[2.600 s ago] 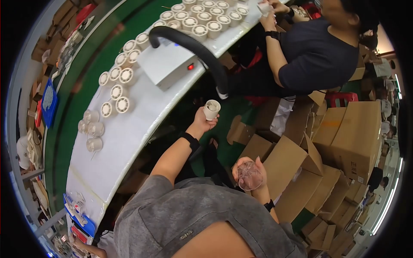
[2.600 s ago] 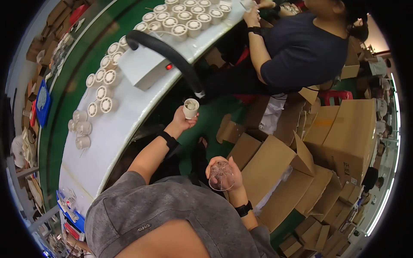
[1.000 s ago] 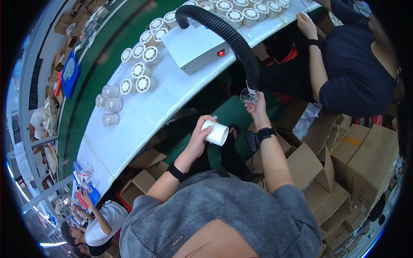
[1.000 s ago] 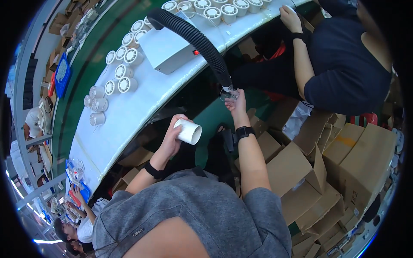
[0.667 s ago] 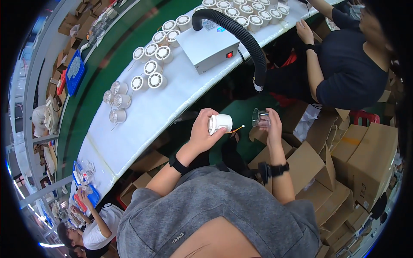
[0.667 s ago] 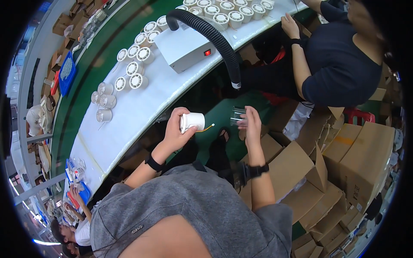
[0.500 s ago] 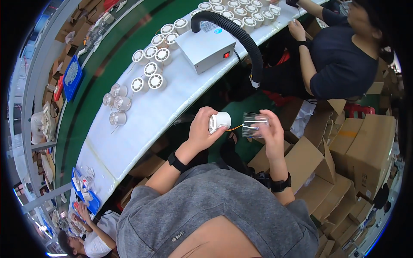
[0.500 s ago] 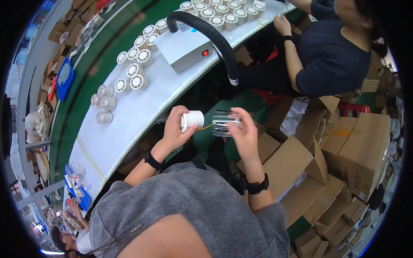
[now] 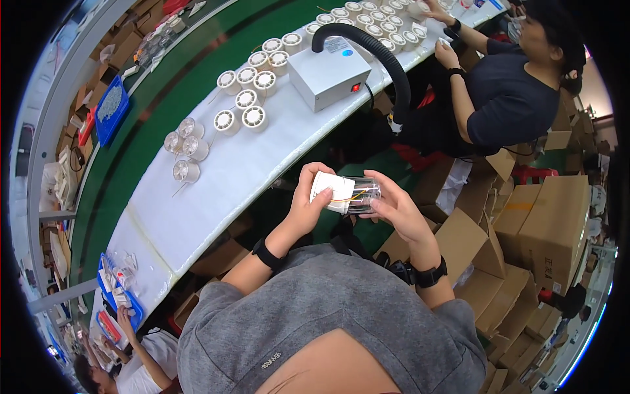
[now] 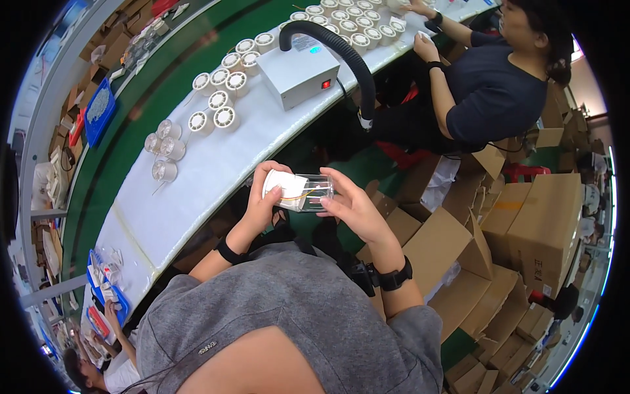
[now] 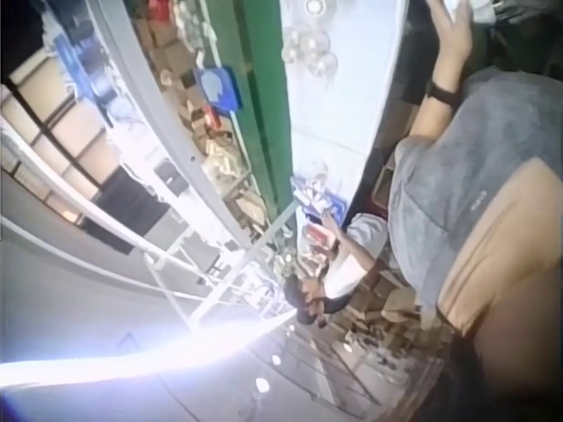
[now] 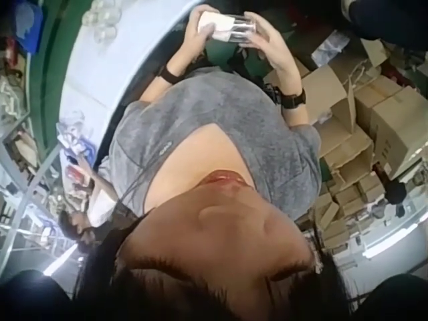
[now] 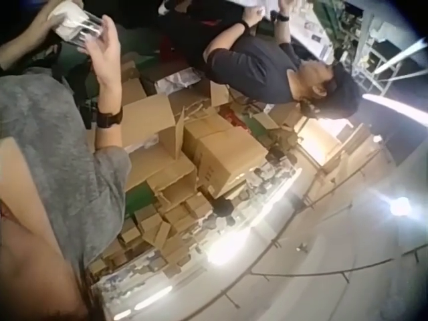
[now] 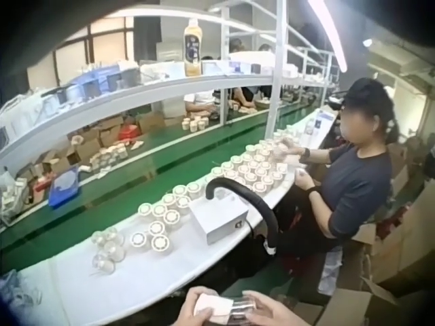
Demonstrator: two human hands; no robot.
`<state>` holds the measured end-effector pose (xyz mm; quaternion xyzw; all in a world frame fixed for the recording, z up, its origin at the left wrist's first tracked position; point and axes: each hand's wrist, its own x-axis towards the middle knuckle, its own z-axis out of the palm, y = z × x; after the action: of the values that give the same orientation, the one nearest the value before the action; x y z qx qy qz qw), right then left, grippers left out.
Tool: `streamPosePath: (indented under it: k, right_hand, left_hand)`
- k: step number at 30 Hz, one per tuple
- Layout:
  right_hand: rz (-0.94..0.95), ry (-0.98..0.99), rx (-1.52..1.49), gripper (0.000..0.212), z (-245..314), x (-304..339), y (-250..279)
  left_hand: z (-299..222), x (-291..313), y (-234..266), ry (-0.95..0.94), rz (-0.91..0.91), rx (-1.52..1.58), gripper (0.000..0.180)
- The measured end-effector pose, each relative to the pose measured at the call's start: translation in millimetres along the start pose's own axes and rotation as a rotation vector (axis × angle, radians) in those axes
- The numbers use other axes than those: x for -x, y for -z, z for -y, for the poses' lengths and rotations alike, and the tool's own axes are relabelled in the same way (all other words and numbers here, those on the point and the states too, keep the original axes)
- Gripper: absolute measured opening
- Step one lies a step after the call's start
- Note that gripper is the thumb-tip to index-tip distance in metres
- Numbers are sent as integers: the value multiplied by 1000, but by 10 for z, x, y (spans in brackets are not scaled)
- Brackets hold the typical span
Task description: The person removes a plastic cup from a bag, fits a fan into the cup, and sets the assembled unit on the table, repeating this process several times.
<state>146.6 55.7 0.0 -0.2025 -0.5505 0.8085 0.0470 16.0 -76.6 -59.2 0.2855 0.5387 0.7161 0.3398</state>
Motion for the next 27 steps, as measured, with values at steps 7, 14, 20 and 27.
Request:
streamPosePath:
  k: [7,14,20,27]
  right_hand:
    - [-16,-138,107,39,12,-4,94]
    - [43,-8,228,45,-23,107,-73]
    - [-29,98,435,57,-31,162,-100]
    - [-66,183,503,56,-45,204,-77]
  left_hand:
    - [-218,37,52,-365,115,-335,36]
    - [-170,78,-27,-267,32,-308,33]
    - [-132,87,-169,-153,-14,-223,36]
    - [-152,98,-192,-73,55,-308,51]
